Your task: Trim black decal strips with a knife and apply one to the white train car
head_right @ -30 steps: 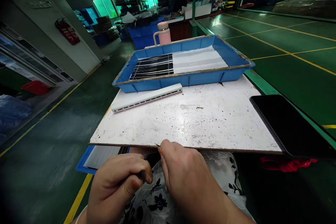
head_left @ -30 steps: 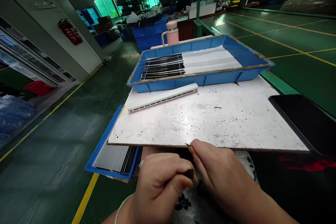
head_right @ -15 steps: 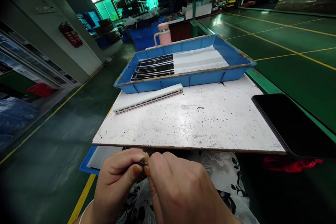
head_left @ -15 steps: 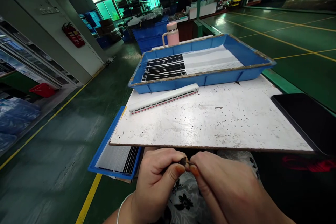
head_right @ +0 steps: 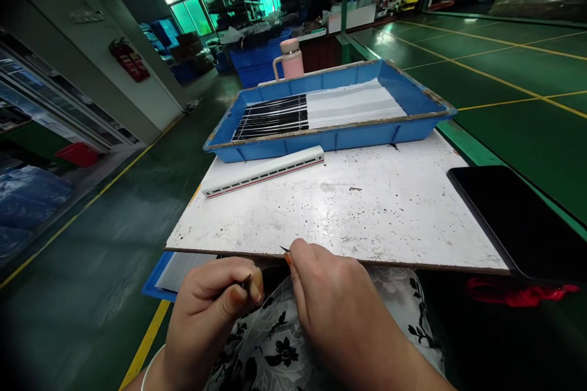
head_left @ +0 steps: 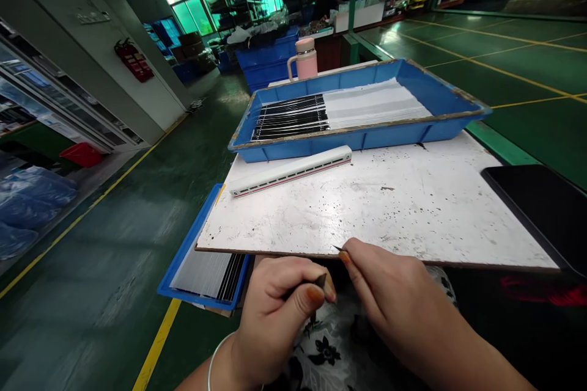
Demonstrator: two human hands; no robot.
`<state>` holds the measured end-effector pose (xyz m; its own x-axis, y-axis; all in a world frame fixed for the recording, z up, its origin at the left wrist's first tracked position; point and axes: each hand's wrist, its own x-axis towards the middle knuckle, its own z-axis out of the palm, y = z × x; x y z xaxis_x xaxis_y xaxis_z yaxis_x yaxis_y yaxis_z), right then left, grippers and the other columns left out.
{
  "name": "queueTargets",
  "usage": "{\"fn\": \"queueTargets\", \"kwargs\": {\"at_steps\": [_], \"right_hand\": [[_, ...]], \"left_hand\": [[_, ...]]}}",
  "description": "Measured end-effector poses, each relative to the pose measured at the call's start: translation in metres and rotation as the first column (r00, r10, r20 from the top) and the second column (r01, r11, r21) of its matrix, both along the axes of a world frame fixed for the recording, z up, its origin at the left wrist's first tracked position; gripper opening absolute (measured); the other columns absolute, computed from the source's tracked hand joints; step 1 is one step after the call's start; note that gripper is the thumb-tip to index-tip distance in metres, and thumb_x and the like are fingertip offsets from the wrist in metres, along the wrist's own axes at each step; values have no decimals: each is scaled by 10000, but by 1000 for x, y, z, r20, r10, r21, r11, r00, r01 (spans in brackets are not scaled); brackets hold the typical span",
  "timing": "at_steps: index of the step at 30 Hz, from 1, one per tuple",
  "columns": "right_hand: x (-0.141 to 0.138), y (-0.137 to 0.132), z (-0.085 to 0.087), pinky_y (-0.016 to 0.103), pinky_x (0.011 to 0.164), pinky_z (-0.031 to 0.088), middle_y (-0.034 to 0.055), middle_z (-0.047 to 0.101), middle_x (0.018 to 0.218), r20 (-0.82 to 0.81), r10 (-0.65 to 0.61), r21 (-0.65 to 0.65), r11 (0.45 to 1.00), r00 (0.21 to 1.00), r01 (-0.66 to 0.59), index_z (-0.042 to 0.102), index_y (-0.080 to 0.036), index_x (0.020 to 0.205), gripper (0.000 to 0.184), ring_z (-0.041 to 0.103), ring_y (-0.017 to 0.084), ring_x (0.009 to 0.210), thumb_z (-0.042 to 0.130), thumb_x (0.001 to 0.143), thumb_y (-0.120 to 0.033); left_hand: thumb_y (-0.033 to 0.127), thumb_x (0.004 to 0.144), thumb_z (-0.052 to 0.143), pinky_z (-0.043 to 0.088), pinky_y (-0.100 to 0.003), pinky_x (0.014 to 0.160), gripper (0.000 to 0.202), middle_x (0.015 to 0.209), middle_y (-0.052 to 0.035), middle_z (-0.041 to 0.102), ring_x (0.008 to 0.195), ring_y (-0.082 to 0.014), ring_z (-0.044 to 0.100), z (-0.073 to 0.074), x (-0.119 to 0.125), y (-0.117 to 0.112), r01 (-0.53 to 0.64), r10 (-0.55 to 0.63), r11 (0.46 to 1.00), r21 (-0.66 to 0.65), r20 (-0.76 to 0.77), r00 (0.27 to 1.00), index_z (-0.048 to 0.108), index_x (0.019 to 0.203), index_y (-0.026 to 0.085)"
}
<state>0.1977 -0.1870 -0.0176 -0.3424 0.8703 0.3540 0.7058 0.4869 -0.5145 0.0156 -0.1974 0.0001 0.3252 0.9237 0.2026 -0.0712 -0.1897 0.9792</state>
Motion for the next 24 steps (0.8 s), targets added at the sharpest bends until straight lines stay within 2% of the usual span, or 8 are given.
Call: {"fn": "queueTargets", "kwargs": {"at_steps": [2,4,8,10,13,18,24], "right_hand": [[2,0,4,274,441,287,-61,459,563,-21,-1,20,1000,1000,2,400,-242,731,296,460,105,438,376,1026,-233],[4,0,9,271,431,286,-67,445,552,-40,10,38,999,999,-9,390,-245,730,300,437,102,425,378,1030,-241],[3,2,14,256,435,314,-68,454,561,-79,54,52,997,995,-50,395,-245,737,293,439,95,435,388,1030,-234],[2,3,15,247,436,321,-69,454,565,-96,73,69,995,993,-67,396,-243,738,293,442,89,440,395,1031,-234],[0,5,16,241,437,323,-70,449,568,-115,94,93,992,989,-83,400,-239,742,292,439,83,440,400,1034,-236],[-3,5,17,236,443,324,-70,437,574,-134,116,83,991,984,-106,409,-235,746,292,436,78,447,396,1038,-242],[-4,5,16,230,444,326,-69,446,583,-128,111,81,992,986,-101,404,-234,753,284,438,73,450,409,1036,-245]], "left_hand": [[373,923,642,231,-224,467,299,559,18,422,503,-76,320,-3,-1,3,30,-3,982,-184,144,990,674,742,137],[410,910,652,156,-206,442,332,520,54,320,468,-53,220,-3,-2,6,114,-17,936,-332,283,959,657,747,121],[390,912,643,123,-150,408,329,500,75,284,438,-29,159,1,-6,11,266,-18,824,-501,447,895,617,740,110],[363,916,635,139,-129,399,307,501,77,284,433,-26,149,2,-9,13,330,-19,782,-528,509,860,609,744,110],[314,928,609,170,-111,396,273,501,81,270,430,-29,144,2,-13,14,393,-18,754,-526,582,813,608,748,109],[245,941,552,192,-92,384,244,496,81,260,421,-31,128,-2,-15,15,444,-15,738,-509,645,764,613,749,107],[245,940,558,209,-91,392,246,493,79,264,427,-34,141,-1,-16,16,452,-10,729,-514,652,758,617,745,106]]}}
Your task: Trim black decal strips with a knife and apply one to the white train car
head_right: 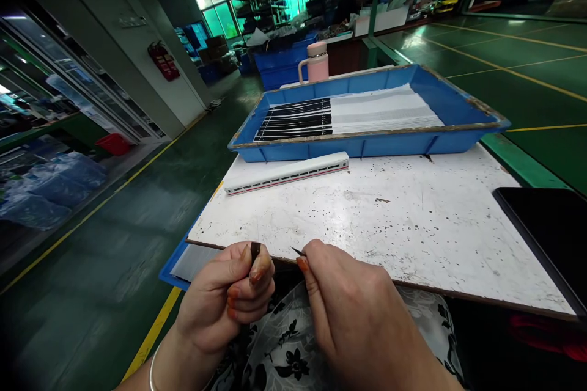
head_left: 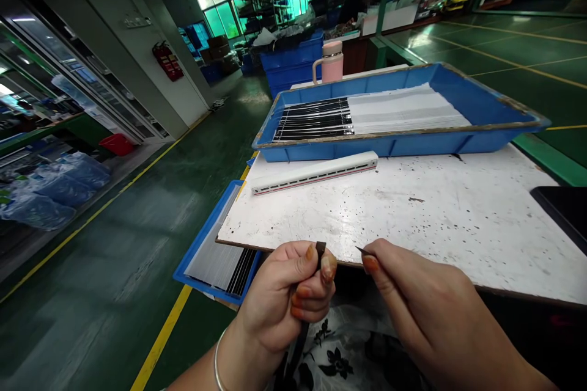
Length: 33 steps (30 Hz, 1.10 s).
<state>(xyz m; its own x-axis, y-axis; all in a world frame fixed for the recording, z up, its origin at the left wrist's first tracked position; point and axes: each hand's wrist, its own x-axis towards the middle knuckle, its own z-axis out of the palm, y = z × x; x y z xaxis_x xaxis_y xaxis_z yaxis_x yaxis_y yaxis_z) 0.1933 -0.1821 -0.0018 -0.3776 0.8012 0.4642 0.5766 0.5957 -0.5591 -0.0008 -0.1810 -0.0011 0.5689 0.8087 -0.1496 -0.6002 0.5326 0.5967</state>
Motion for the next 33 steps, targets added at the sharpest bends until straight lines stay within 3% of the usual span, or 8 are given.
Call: {"fn": "queueTargets", "kwargs": {"at_steps": [4,8,14,22,24,28,30,33], "right_hand": [[0,0,2,218,434,320,-69,428,576,6,6,21,1000,1000,-7,401,-229,738,298,422,65,439,393,1036,-237],[-1,-2,4,213,447,327,-65,429,589,0,25,31,999,1000,-25,415,-221,740,295,431,61,454,395,1035,-228],[-5,-3,6,239,461,336,-50,437,617,-7,42,66,997,999,-42,461,-216,765,279,433,83,483,387,1034,-201],[-5,-4,5,253,495,347,-39,471,659,-37,90,66,994,995,-87,517,-202,839,231,465,91,528,389,1029,-170],[-4,-4,3,252,502,354,-36,480,666,-30,94,64,994,995,-92,518,-202,842,227,476,92,538,391,1025,-165],[0,-3,-1,244,502,359,-43,485,662,-33,46,28,999,998,-45,525,-204,870,208,479,89,530,396,1032,-186],[2,-2,-3,237,499,360,-49,484,652,-31,5,15,1000,999,-5,521,-209,867,209,480,86,521,400,1037,-203],[5,-1,-6,226,489,355,-57,477,636,-28,-30,13,999,999,30,487,-221,830,227,475,80,505,402,1039,-211]], "left_hand": [[279,936,593,188,-104,395,258,502,77,278,432,-31,156,0,0,-1,-27,27,1000,6,-34,999,632,751,103],[317,926,633,147,-128,411,271,519,71,301,445,-25,152,1,2,-3,-88,97,994,62,-167,981,657,762,104],[286,911,687,247,-161,495,189,601,23,460,534,-43,334,6,6,-7,-145,303,927,345,-464,833,726,805,134],[242,933,651,459,-203,661,165,747,-17,688,708,-117,609,11,8,-9,-22,456,795,606,-574,680,740,810,176],[225,944,626,468,-213,652,164,750,-22,698,694,-123,625,11,8,-10,43,550,708,705,-588,593,727,828,168],[129,928,596,441,-243,613,109,730,-36,681,656,-132,617,12,7,-8,264,811,395,880,-469,350,698,891,135],[99,911,597,432,-260,607,107,733,-40,675,646,-137,606,16,5,-4,385,886,261,885,-379,268,694,951,121],[115,904,610,426,-282,596,127,716,-32,652,621,-145,585,30,1,5,549,948,138,824,-270,167,696,998,118]]}}
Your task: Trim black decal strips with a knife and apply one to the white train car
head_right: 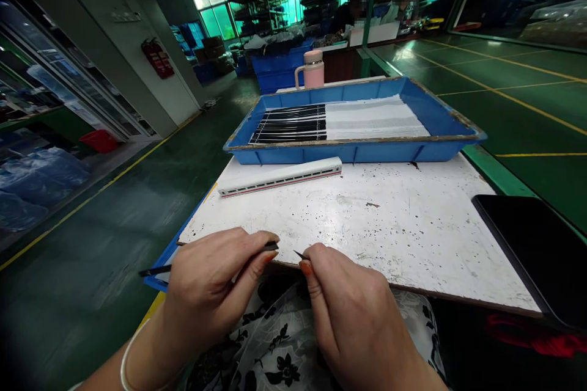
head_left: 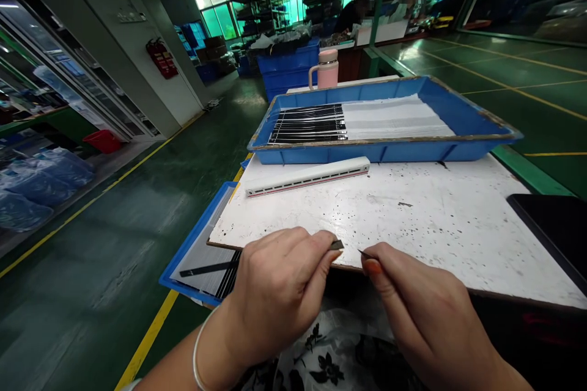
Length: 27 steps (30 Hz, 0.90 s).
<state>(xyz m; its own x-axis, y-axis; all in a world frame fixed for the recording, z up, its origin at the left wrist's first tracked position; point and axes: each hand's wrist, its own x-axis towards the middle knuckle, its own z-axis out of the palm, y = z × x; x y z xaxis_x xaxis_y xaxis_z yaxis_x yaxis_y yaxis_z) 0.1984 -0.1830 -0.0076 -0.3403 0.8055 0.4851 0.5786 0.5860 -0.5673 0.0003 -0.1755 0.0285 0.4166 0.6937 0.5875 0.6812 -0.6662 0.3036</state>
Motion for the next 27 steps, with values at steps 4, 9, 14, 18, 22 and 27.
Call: {"fn": "queueTargets", "kwargs": {"at_steps": [4,9,14,18,22,27], "right_hand": [[2,1,-3,217,478,357,-66,481,626,9,-28,-20,999,1000,29,477,-230,825,223,473,80,492,411,1039,-224],[4,3,-10,219,480,370,-66,502,625,16,-55,-41,998,998,56,477,-239,823,230,492,90,498,406,1041,-257],[2,6,-13,218,480,379,-58,524,635,27,-40,-40,998,999,41,474,-241,816,243,510,97,504,397,1043,-274],[1,7,-12,224,463,369,-56,517,619,41,-37,-47,998,998,39,449,-244,788,261,502,105,486,398,1042,-277],[2,6,-13,226,472,371,-55,515,627,71,-16,-59,998,997,20,445,-243,808,241,507,107,495,399,1043,-272],[0,5,-13,225,460,353,-59,496,612,48,-28,-43,999,998,30,421,-244,782,267,490,98,479,395,1046,-271]], "left_hand": [[178,923,603,417,-306,570,138,675,-26,639,594,-167,581,28,-5,15,-26,67,980,198,-205,977,719,973,123],[175,916,600,408,-313,533,160,684,-44,672,582,-177,600,56,-9,28,11,107,927,375,-293,950,742,926,102],[171,906,577,389,-325,494,180,624,-19,634,528,-181,559,66,-11,31,-5,148,922,388,-340,929,751,910,126],[163,890,576,409,-335,509,175,660,-25,653,553,-192,580,67,-14,32,-7,143,933,361,-353,925,744,925,129],[177,889,576,414,-338,517,175,669,-29,658,559,-195,581,66,-16,33,-13,139,940,342,-347,928,739,932,129],[179,893,581,418,-335,523,172,691,-36,673,574,-195,593,66,-16,35,-15,137,940,341,-336,932,739,940,130]]}}
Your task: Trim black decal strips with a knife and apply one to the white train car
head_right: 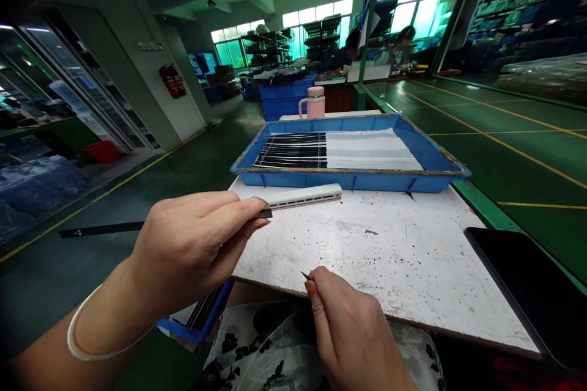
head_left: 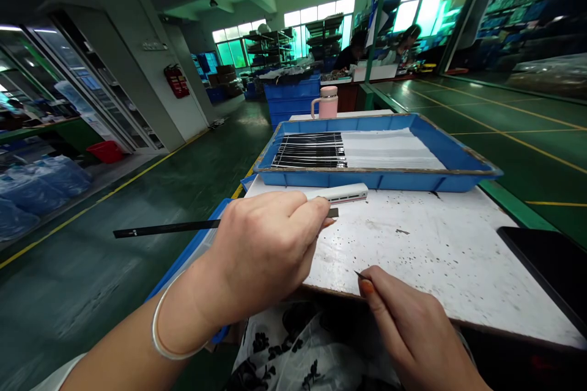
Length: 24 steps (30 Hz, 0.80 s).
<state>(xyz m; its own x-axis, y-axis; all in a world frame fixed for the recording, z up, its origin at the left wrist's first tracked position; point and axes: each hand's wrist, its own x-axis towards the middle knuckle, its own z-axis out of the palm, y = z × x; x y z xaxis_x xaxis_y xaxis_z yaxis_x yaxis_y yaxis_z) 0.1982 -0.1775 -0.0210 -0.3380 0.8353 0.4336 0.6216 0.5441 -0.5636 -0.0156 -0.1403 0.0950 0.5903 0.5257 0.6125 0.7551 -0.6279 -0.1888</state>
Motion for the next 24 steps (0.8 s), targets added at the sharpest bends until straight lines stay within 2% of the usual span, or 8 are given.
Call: {"fn": "queueTargets", "kwargs": {"at_steps": [9,17,20,24], "right_hand": [[-5,0,-6,234,473,326,-69,465,620,-56,1,-27,1000,998,-2,385,-241,782,275,453,87,480,387,1055,-279],[-7,-1,-4,250,463,330,-64,455,609,-28,-3,-10,1000,1000,2,374,-245,776,276,455,99,473,381,1051,-264],[-7,0,-3,239,454,337,-65,460,600,-22,7,6,1000,1000,-7,384,-246,774,272,458,98,466,386,1046,-257],[-4,1,0,233,456,355,-57,488,611,-22,-9,3,1000,1000,9,406,-245,778,267,481,103,475,389,1044,-254]], "left_hand": [[192,913,571,393,-330,509,186,664,-33,660,557,-185,579,0,-2,0,7,-7,1000,9,9,1000,742,930,121],[212,932,565,398,-303,537,190,660,-32,656,562,-167,565,-1,-1,-3,4,-4,1000,-9,54,999,739,945,137],[229,943,579,426,-293,582,189,704,-44,668,609,-160,585,-2,-2,-3,35,-21,994,-100,136,990,745,963,140],[237,958,600,458,-265,648,181,816,-42,701,715,-143,621,-5,-5,-1,155,-60,957,-246,352,934,759,1014,171]]}}
